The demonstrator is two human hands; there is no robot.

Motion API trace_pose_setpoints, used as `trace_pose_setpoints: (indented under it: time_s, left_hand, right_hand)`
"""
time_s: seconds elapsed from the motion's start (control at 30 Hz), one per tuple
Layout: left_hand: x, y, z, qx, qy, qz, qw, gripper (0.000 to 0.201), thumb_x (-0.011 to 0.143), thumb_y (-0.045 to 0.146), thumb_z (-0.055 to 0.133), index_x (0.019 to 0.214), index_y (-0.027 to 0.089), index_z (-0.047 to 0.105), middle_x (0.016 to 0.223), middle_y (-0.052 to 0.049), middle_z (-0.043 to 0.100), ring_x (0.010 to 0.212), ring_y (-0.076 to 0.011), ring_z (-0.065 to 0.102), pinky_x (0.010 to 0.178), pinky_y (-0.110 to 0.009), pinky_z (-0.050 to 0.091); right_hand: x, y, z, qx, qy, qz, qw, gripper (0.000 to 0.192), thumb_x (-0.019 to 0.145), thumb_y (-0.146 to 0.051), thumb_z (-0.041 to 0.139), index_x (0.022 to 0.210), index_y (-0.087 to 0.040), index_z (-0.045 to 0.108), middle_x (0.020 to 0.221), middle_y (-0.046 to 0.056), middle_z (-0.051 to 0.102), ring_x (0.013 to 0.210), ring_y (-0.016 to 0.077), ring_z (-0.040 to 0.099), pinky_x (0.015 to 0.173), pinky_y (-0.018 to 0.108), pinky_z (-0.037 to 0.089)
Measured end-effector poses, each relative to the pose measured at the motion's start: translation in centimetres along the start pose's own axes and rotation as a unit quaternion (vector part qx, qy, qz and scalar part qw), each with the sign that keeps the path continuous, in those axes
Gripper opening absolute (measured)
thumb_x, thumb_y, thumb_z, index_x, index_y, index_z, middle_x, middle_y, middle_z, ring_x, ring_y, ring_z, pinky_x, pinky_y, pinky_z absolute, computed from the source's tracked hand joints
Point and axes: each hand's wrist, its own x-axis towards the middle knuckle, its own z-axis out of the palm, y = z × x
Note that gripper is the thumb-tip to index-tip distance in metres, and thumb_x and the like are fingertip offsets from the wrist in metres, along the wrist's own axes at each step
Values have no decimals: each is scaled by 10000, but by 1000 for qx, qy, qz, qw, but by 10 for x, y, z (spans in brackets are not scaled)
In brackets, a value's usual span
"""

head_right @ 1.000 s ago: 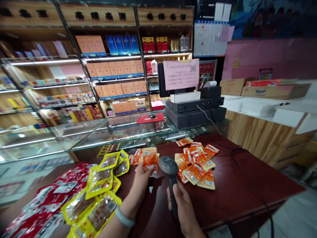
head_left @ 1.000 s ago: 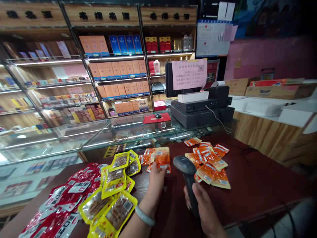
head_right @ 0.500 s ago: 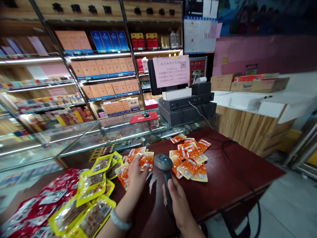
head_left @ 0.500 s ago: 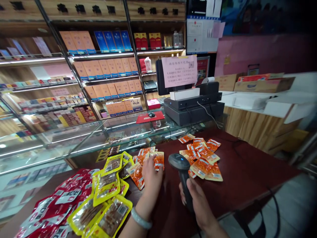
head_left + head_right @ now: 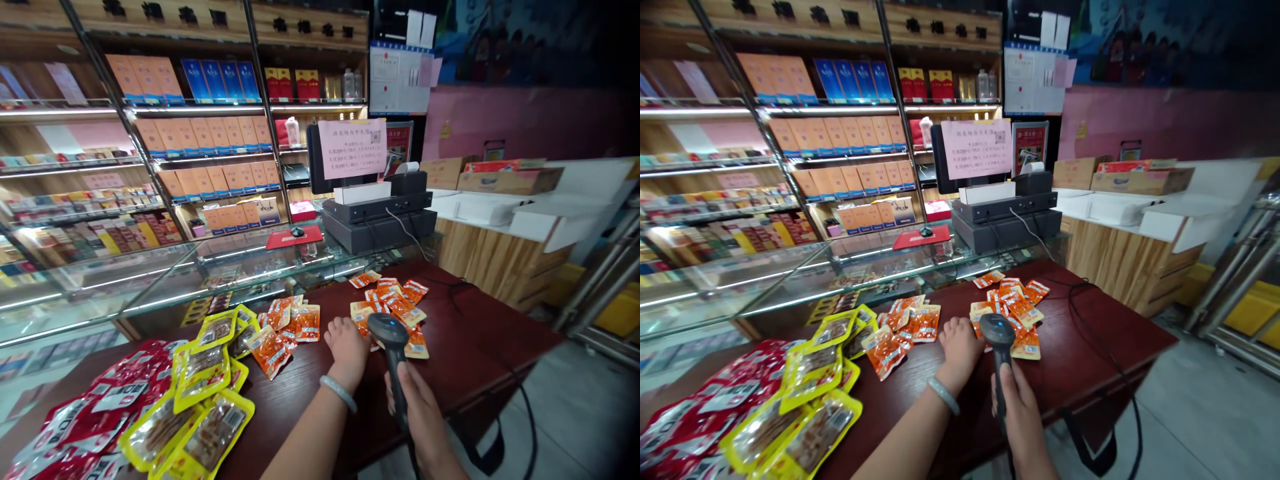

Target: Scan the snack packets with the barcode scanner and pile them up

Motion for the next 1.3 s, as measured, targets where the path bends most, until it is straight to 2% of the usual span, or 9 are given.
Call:
trace_pose_setpoints:
  time_s: [0.13, 0.27, 0.5, 0.67, 0.77, 0.83, 0.97, 1.03, 1.3]
  left_hand:
    - [4, 8, 1, -24, -29, -28, 999, 294, 885, 351, 517, 1000, 137, 682, 1160, -183, 613, 1117, -318, 529, 843, -403, 393]
    - [2, 2, -4, -40, -31, -18, 999, 246, 844, 358, 593, 982, 169, 672, 1114, -143, 662, 1099, -301, 566, 833, -373, 389]
    - [0, -20, 0, -179, -37, -22, 983, 177, 868, 239, 567, 1029, 172, 600, 954, -79, 726, 887, -201, 674, 747, -283, 400]
    - [2, -42, 2, -239, -15, -26, 970, 567, 772, 166, 684, 1308, 151, 500, 906, -45, 717, 866, -177, 663, 744, -252, 417]
    - [3, -52, -4, -249, -12, -24, 968, 786, 745, 155, 697, 1454, 106, 361, 838, -22, 712, 833, -169, 653, 746, -246, 422]
    - [3, -57, -8, -260, -16, -29, 965, 809, 739, 163, 696, 1469, 111, 352, 787, 2, 702, 784, -158, 645, 717, -235, 418]
    - [5, -67, -11, -287, -49, -14, 956, 399, 745, 179, 670, 1144, 193, 679, 725, 20, 685, 688, -138, 617, 627, -220, 386]
    - [5, -71, -11, -314, -66, -12, 947, 193, 765, 206, 651, 934, 186, 743, 735, 5, 701, 685, -143, 621, 617, -225, 390]
    - [4, -94, -12, -379, -30, -34, 924, 159, 746, 257, 661, 819, 162, 765, 833, -56, 763, 802, -216, 680, 763, -309, 489]
  right_hand:
    - [-1, -1, 3, -10, -13, -2, 1000, 469, 749, -660, 707, 882, -216, 633, 686, -16, 583, 600, 141, 511, 522, 233, 426]
    - [-2, -2, 4, -12, -33, -11, 999, 468, 789, -669, 657, 855, -206, 628, 643, -39, 524, 549, 115, 447, 493, 217, 381]
    - [2, 6, -1, -35, -40, -9, 999, 488, 828, -630, 644, 1142, -257, 621, 698, -36, 530, 605, 141, 473, 504, 232, 384]
    - [0, 0, 1, -28, -51, -21, 998, 408, 834, -626, 637, 813, -221, 597, 651, -43, 487, 544, 117, 422, 474, 225, 355]
    - [-3, -5, 4, -35, -52, -24, 998, 424, 818, -629, 654, 782, -212, 586, 627, -46, 477, 522, 113, 407, 461, 227, 341]
    - [-3, -7, 5, -39, -58, -25, 997, 433, 811, -636, 657, 772, -210, 586, 603, -52, 462, 503, 109, 394, 450, 226, 332]
    - [-2, -8, 7, -33, -63, -9, 997, 459, 760, -652, 701, 851, -212, 607, 618, -52, 503, 497, 101, 423, 452, 215, 347]
    - [-3, -11, 11, -21, -75, -2, 997, 467, 742, -648, 722, 858, -213, 598, 637, -49, 525, 498, 98, 434, 457, 212, 349]
    - [-18, -16, 38, -61, -160, -23, 985, 466, 783, -650, 679, 891, -202, 615, 647, -42, 513, 532, 112, 426, 488, 226, 336]
